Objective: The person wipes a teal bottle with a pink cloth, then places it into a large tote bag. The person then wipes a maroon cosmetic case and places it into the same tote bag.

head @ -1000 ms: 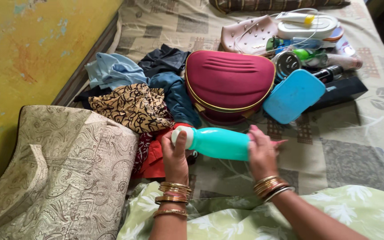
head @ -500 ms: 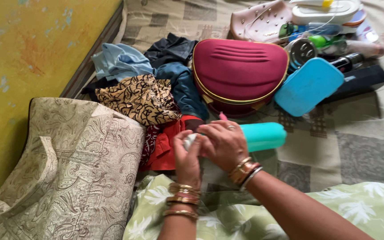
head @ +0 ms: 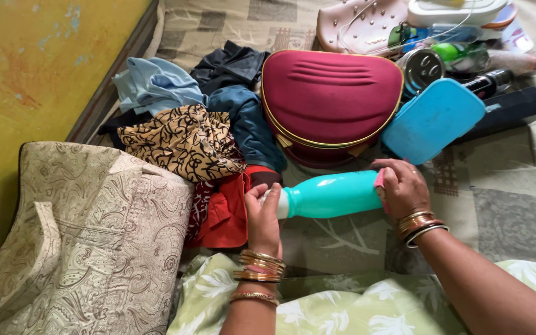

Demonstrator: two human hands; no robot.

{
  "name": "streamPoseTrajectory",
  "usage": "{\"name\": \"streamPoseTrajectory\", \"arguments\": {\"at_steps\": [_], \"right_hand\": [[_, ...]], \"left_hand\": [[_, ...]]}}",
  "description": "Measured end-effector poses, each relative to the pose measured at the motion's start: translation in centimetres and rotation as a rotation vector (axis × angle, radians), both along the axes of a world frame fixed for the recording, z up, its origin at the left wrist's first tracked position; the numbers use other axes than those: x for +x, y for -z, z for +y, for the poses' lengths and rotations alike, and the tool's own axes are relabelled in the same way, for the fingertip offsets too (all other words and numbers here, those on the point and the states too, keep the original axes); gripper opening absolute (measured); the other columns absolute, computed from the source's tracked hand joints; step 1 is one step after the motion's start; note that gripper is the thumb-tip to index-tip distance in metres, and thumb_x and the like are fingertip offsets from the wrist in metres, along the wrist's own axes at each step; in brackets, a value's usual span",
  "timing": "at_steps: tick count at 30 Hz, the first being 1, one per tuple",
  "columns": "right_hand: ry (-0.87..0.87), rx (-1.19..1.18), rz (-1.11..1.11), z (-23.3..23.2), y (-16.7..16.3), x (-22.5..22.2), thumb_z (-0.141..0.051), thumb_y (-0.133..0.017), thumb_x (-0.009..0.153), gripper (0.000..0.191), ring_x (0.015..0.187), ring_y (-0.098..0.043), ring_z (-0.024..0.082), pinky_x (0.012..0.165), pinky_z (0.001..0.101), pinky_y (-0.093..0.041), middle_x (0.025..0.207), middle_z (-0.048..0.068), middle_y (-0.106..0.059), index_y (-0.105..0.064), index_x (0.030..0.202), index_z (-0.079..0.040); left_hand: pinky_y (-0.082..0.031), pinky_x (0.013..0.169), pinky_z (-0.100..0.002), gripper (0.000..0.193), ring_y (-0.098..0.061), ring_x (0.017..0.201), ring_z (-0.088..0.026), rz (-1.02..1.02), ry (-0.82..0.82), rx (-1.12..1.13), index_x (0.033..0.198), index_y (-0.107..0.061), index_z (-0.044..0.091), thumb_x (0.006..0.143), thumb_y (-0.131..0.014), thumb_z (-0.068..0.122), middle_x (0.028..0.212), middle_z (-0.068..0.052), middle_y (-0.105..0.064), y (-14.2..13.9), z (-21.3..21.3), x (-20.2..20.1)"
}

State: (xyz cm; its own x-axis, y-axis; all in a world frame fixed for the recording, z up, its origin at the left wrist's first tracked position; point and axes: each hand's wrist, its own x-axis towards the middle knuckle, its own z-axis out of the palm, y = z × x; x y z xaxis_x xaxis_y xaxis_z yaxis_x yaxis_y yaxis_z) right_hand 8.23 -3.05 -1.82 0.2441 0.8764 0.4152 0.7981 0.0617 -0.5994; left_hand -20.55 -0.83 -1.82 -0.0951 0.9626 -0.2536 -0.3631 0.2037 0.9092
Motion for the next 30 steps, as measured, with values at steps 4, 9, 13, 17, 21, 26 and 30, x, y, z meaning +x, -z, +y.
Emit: {"name": "streamPoseTrajectory", "arguments": {"at_steps": [4, 9, 13, 17, 21, 26, 30], "right_hand": [[0.147, -0.084, 0.131, -2.2, -0.4, -1.1, -0.022, -0.045, 0.096, 0.034, 0.117, -0.060, 0.035, 0.102, 0.0453, -0.045, 0.122, 0.015, -0.068, -0.070, 0.116, -0.009], [-0.012, 0.086, 0.008, -4.2, -3.8, -7.5, -0.015, -0.053, 0.088, 0.035, 0.122, -0.058, 0.034, 0.109, 0.0457, -0.042, 0.128, 0.016, -0.066, -0.068, 0.118, -0.005], [-0.191, 0.151, -0.016, -3.6, -7.9, -16.2, -0.010, -0.054, 0.085, 0.041, 0.122, -0.061, 0.030, 0.103, 0.0470, -0.042, 0.126, 0.011, -0.070, -0.067, 0.123, -0.011], [-0.451, 0.274, -0.037, -1.5, -10.6, -22.1, -0.019, -0.058, 0.093, 0.034, 0.110, -0.067, 0.033, 0.104, 0.0477, -0.046, 0.113, 0.013, -0.072, -0.064, 0.126, -0.010], [-0.418, 0.089, 0.016, 1.7, -10.0, -20.3, -0.017, -0.054, 0.093, 0.024, 0.086, -0.073, 0.028, 0.092, 0.0437, -0.055, 0.090, 0.007, -0.078, -0.075, 0.105, -0.019], [-0.391, -0.082, -0.187, 3.6, -5.4, -10.0, -0.021, -0.045, 0.087, 0.033, 0.090, -0.071, 0.029, 0.079, 0.0403, -0.055, 0.110, 0.008, -0.077, -0.073, 0.101, -0.012], [-0.021, -0.413, 0.331, 1.5, -0.3, -3.9, -0.036, -0.040, 0.094, 0.045, 0.094, -0.073, 0.030, 0.083, 0.0411, -0.054, 0.107, 0.012, -0.077, -0.074, 0.114, -0.014]], "left_hand": [[-0.057, 0.070, -0.048, 0.060, -0.063, 0.089, -0.024, 0.153, 0.061, -0.364, 0.116, -0.049, 0.002, 0.083, -0.071, 0.046, 0.106, -0.014, -0.060, 0.8, 0.1, -0.6], [-0.055, 0.077, -0.034, 0.061, -0.064, 0.089, -0.019, 0.507, -0.089, 0.196, 0.114, -0.051, 0.002, 0.082, -0.081, 0.043, 0.107, -0.014, -0.062, 0.1, 0.5, -1.7], [-0.056, 0.073, -0.031, 0.049, -0.063, 0.083, -0.015, 0.373, -0.102, 0.210, 0.105, -0.059, 0.004, 0.082, -0.078, 0.043, 0.097, -0.008, -0.065, -2.4, 0.0, -3.1], [-0.054, 0.071, -0.029, 0.046, -0.062, 0.080, -0.012, 0.305, -0.180, 0.196, 0.100, -0.062, 0.005, 0.096, -0.063, 0.051, 0.090, -0.004, -0.069, -4.6, -1.1, -4.2], [-0.056, 0.073, -0.029, 0.047, -0.063, 0.079, -0.013, 0.369, -0.323, 0.282, 0.095, -0.062, 0.003, 0.095, -0.068, 0.049, 0.090, -0.005, -0.070, -5.6, -1.1, -4.3], [-0.056, 0.080, -0.030, 0.051, -0.065, 0.087, -0.014, 0.263, -0.303, 0.276, 0.099, -0.058, 0.004, 0.090, -0.072, 0.051, 0.097, -0.007, -0.069, -5.9, 0.1, -3.6], [-0.054, 0.089, -0.035, 0.058, -0.061, 0.098, -0.017, 0.087, -0.288, 0.253, 0.112, -0.054, 0.003, 0.087, -0.080, 0.048, 0.108, -0.010, -0.061, -5.7, 0.7, -2.9]]}}
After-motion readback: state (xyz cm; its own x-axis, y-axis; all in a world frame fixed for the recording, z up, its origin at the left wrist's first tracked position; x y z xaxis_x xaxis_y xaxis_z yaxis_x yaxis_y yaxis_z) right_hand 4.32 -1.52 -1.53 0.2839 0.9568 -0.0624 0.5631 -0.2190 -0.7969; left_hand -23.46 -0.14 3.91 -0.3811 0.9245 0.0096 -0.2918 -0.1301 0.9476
